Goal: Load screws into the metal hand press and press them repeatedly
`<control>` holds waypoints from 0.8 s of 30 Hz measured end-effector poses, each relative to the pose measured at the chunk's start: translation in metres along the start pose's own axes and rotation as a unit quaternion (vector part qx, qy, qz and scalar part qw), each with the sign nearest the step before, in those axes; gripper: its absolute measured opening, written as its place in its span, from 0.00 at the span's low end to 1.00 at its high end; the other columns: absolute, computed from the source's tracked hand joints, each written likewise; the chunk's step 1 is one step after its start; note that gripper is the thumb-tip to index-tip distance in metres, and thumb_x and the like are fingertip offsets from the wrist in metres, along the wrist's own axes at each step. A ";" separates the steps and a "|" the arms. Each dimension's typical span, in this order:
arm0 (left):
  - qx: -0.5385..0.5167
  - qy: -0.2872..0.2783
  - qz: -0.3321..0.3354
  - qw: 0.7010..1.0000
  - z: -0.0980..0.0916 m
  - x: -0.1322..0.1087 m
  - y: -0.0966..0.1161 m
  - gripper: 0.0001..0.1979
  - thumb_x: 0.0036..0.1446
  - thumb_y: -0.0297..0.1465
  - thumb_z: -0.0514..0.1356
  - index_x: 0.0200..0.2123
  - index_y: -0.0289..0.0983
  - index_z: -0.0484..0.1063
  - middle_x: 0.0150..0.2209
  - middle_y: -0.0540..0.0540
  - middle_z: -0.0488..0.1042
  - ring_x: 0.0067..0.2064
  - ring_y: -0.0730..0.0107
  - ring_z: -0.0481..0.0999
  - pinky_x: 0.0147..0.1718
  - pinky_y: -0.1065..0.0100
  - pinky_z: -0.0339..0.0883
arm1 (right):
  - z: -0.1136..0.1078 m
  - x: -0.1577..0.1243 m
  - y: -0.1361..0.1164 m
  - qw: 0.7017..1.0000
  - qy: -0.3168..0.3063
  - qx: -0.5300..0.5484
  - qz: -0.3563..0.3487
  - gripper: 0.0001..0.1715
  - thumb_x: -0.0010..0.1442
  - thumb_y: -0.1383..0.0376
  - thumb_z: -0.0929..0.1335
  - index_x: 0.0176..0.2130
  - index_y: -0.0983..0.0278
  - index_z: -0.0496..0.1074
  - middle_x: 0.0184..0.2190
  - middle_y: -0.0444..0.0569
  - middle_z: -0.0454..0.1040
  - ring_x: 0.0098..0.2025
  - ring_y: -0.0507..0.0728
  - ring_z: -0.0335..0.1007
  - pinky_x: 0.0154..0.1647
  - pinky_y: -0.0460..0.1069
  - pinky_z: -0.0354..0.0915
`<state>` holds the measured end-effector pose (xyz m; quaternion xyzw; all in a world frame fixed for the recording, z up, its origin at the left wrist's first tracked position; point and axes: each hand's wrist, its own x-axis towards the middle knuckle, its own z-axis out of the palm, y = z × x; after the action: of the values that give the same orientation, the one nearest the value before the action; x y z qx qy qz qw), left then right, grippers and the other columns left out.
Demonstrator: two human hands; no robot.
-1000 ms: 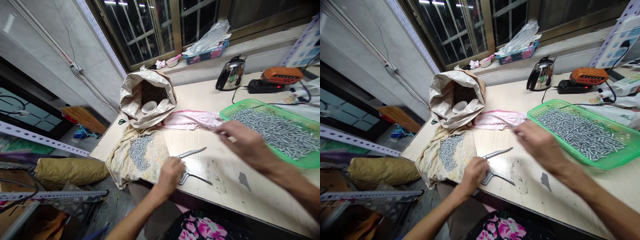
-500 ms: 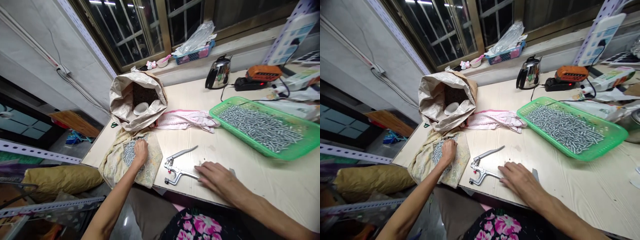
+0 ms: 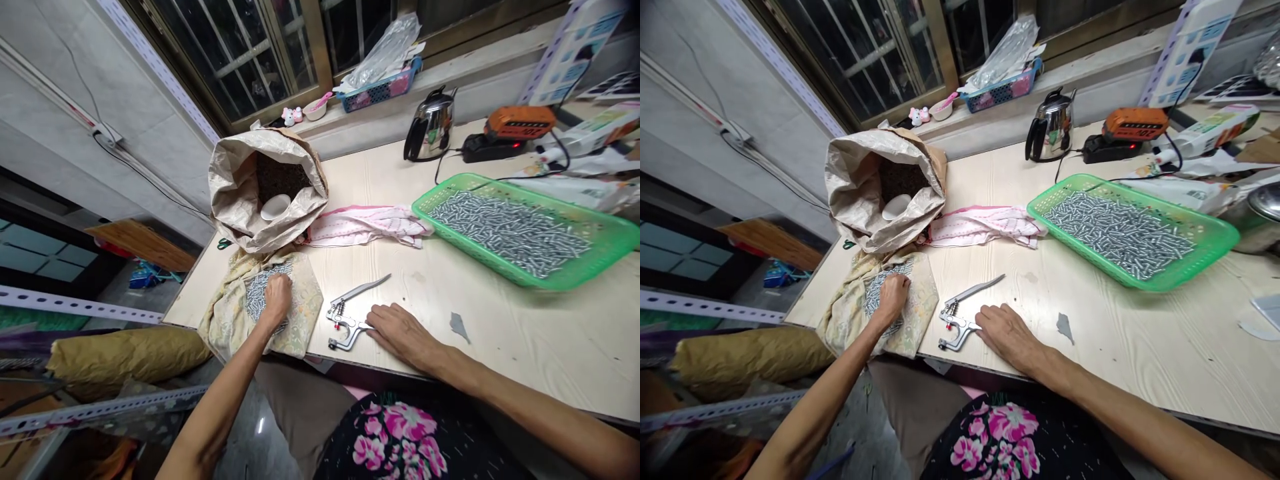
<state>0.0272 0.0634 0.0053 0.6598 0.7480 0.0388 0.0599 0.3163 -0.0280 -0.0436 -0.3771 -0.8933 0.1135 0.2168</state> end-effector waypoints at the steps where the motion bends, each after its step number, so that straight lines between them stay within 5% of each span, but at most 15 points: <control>1: -0.016 -0.004 0.007 1.000 -0.003 -0.005 0.003 0.12 0.58 0.26 0.53 0.35 0.32 0.77 0.38 0.39 0.78 0.43 0.60 0.74 0.42 0.65 0.63 | -0.001 0.001 0.000 1.000 -0.002 0.004 -0.006 0.07 0.66 0.68 0.60 0.34 0.63 0.64 0.33 0.47 0.68 0.33 0.55 0.63 0.37 0.51 0.53; 4: -0.147 -0.055 0.021 0.987 -0.009 -0.031 0.016 0.11 0.56 0.33 0.57 0.36 0.34 0.78 0.29 0.45 0.78 0.31 0.67 0.75 0.34 0.70 0.65 | -0.003 0.003 0.000 1.000 0.004 0.001 -0.017 0.08 0.66 0.68 0.60 0.34 0.63 0.64 0.33 0.47 0.69 0.33 0.54 0.62 0.36 0.51 0.51; 8: -0.376 -0.166 -0.018 0.911 -0.004 -0.079 0.030 0.17 0.50 0.41 0.61 0.32 0.32 0.77 0.21 0.49 0.73 0.22 0.72 0.70 0.24 0.72 0.61 | -0.004 0.003 -0.002 0.998 0.042 -0.039 -0.039 0.09 0.65 0.70 0.60 0.33 0.64 0.65 0.31 0.47 0.68 0.31 0.54 0.59 0.37 0.51 0.49; 13: -0.376 -0.160 -0.030 0.912 0.010 -0.108 0.036 0.18 0.46 0.44 0.63 0.27 0.32 0.78 0.23 0.47 0.75 0.25 0.71 0.69 0.24 0.73 0.59 | -0.006 0.002 -0.005 0.987 0.106 -0.095 -0.069 0.15 0.64 0.74 0.59 0.27 0.64 0.64 0.25 0.45 0.65 0.28 0.53 0.53 0.35 0.51 0.47; 24: -0.393 -0.235 -0.079 0.885 0.018 -0.103 0.044 0.20 0.39 0.45 0.66 0.25 0.32 0.75 0.17 0.52 0.67 0.20 0.77 0.62 0.20 0.74 0.54 | -0.003 -0.002 -0.003 0.989 0.110 -0.093 -0.045 0.13 0.65 0.71 0.60 0.28 0.64 0.65 0.26 0.45 0.66 0.30 0.53 0.53 0.36 0.51 0.47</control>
<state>0.0855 -0.0339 -0.0021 0.5105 0.6852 0.1689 0.4913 0.3174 -0.0315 -0.0408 -0.3656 -0.8865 -0.0221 0.2828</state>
